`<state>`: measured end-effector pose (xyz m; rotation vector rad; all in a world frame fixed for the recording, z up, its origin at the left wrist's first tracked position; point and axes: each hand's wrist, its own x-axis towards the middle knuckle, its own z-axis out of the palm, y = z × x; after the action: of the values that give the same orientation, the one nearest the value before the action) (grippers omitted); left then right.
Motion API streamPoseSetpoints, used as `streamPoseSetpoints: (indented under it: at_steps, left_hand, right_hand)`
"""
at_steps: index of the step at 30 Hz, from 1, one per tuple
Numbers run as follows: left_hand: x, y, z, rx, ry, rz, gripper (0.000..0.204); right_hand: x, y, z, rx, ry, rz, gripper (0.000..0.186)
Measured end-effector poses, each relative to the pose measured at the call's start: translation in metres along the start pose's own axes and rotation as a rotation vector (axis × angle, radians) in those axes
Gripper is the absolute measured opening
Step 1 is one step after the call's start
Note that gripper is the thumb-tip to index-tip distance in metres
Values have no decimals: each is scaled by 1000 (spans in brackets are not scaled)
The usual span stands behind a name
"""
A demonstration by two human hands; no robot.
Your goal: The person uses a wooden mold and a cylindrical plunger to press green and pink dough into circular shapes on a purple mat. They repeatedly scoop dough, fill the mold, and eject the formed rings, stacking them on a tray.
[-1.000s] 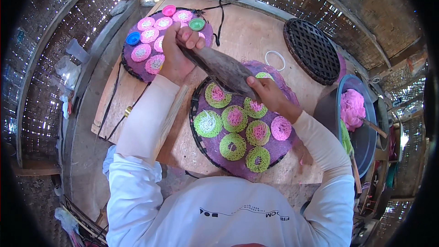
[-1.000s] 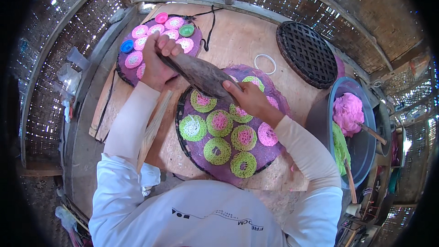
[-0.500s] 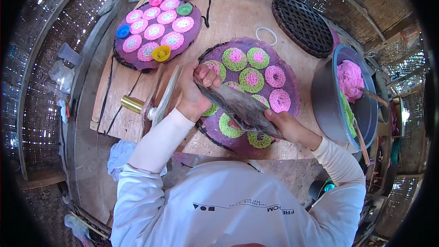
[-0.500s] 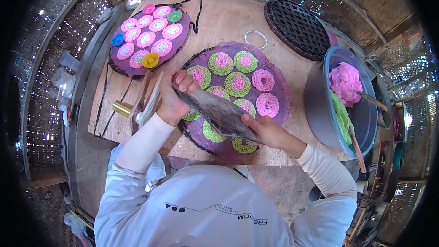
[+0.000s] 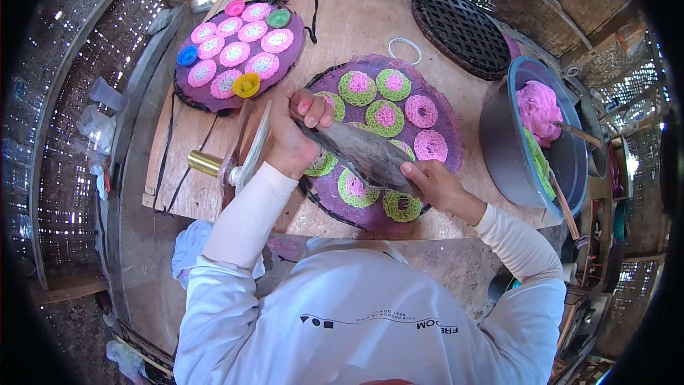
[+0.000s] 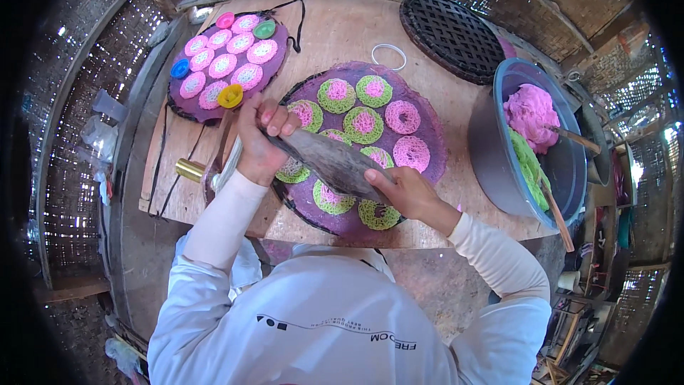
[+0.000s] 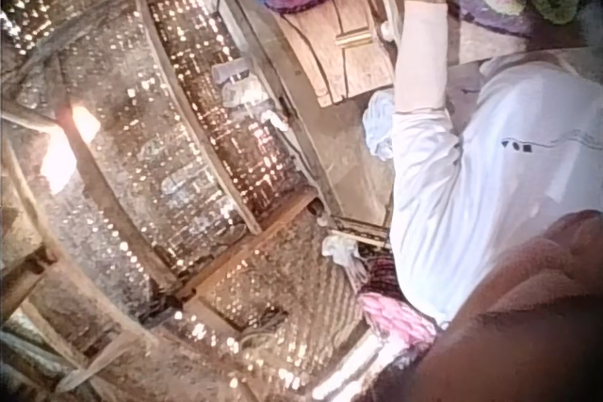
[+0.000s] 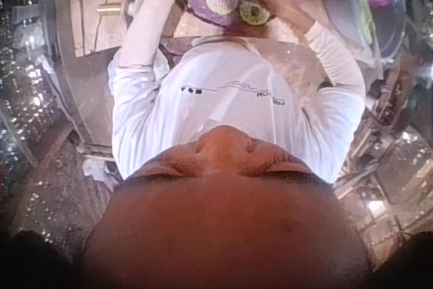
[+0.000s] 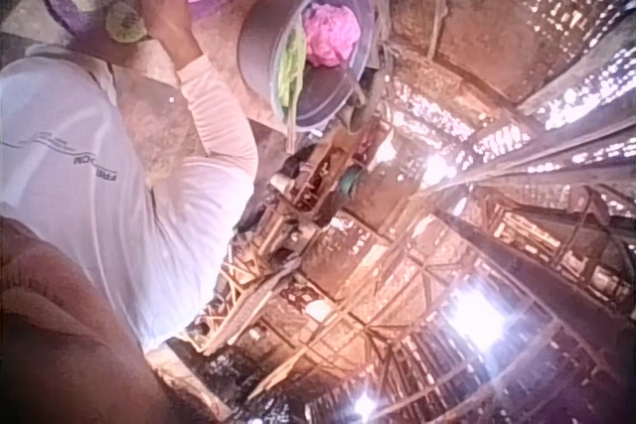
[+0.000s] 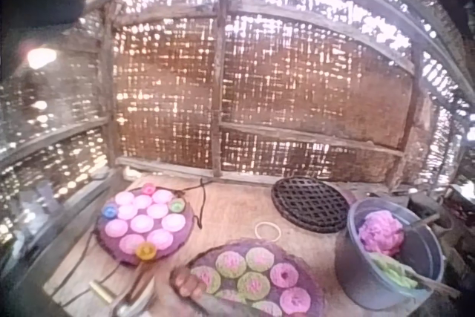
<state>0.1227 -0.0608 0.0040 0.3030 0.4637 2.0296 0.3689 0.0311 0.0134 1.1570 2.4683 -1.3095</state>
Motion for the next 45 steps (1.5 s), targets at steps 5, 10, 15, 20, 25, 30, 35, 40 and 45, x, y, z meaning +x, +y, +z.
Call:
streamPoseSetpoints:
  at_steps: [5,10,15,20,25,30,35,40,45]
  left_hand:
    - [-2,11,54,33,-154,0,40]
    - [-9,-37,52,-117,15,-153,37]
    - [-7,-80,27,-136,43,-254,36]
    - [0,-88,19,-152,52,-289,37]
    - [-1,-91,14,-158,135,-300,39]
    - [6,-94,15,-148,42,-253,39]
    - [12,-75,30,-95,-159,-257,41]
    - [10,-55,55,-145,-240,-399,46]
    - [-10,-37,69,1033,-784,109,69]
  right_hand:
    - [-24,-9,-21,205,-23,-59,67]
    - [-63,5,-43,269,-126,41,68]
    - [-77,38,-32,270,-94,225,71]
    - [-77,31,-27,175,-45,276,71]
    - [-79,29,-30,207,-101,309,71]
    - [-70,37,-29,0,42,284,73]
    - [-64,53,-19,63,132,173,71]
    - [-75,35,-29,263,166,1,65]
    - [-95,-9,-63,449,66,-58,62]
